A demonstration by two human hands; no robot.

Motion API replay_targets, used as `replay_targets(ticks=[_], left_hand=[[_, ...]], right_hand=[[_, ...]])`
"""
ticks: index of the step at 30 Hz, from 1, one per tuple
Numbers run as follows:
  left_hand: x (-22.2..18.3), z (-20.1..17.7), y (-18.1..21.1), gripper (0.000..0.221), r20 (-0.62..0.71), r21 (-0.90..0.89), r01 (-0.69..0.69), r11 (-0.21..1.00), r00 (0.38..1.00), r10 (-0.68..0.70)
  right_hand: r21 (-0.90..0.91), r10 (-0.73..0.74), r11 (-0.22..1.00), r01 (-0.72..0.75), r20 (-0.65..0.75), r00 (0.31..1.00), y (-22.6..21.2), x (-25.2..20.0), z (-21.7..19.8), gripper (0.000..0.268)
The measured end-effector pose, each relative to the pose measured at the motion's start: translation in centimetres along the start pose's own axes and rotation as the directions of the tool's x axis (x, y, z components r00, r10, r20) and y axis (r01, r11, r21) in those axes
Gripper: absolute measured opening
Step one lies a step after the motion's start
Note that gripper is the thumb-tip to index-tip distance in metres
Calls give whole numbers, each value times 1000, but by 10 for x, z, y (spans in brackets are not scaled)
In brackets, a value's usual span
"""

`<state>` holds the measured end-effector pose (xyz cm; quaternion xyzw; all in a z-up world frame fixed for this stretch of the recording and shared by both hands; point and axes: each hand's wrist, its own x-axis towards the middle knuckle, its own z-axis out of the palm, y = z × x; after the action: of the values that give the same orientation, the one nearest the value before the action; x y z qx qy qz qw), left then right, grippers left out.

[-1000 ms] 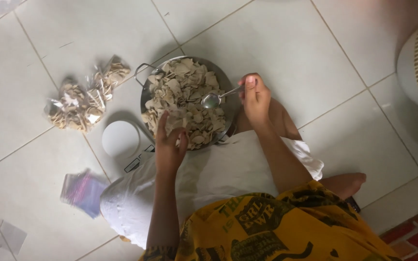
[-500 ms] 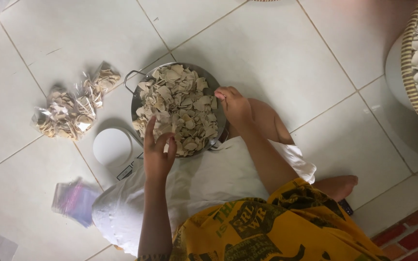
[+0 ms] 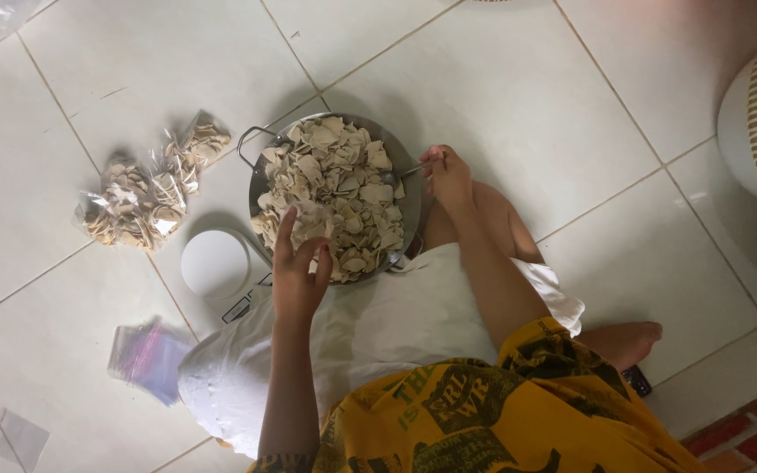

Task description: Packaging dried food items into small plastic bags using a spoon and a digital scale for weighing.

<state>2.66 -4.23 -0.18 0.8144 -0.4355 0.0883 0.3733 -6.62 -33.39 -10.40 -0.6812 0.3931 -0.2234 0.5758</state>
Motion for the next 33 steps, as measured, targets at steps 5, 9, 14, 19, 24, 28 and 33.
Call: replay_targets(ticks=[5,9,14,19,24,28,33], left_hand=[[-6,0,-3,7,-10,4,1,1000,1000,-1],[1,-5,2,7,-31,-12,4,1000,999,-5],[0,-7,4,6,-30,-22,2,1000,1000,-3],[-2,-8,6,5,-28,-16,13,1000,1000,-14],[-3,-8,2,6,-35,-8,3,1000,999,-3],[-6,-8,0,6,-21,-42,11,999,1000,-12],[-7,-8,4,6,-39,-47,12,999,999,-14]], right_hand=[[36,101,994,-101,4,995,-3,4,1,40],[30,105,994,-105,-3,994,3,10,3,40],[-44,121,992,-117,109,987,0,5,6,39],[-15,124,992,-123,154,980,-11,2,3,40],[17,138,989,-145,212,967,2,5,8,38],[42,165,983,-178,224,961,-3,3,6,38],[59,194,976,-210,204,959,-20,-4,2,37]])
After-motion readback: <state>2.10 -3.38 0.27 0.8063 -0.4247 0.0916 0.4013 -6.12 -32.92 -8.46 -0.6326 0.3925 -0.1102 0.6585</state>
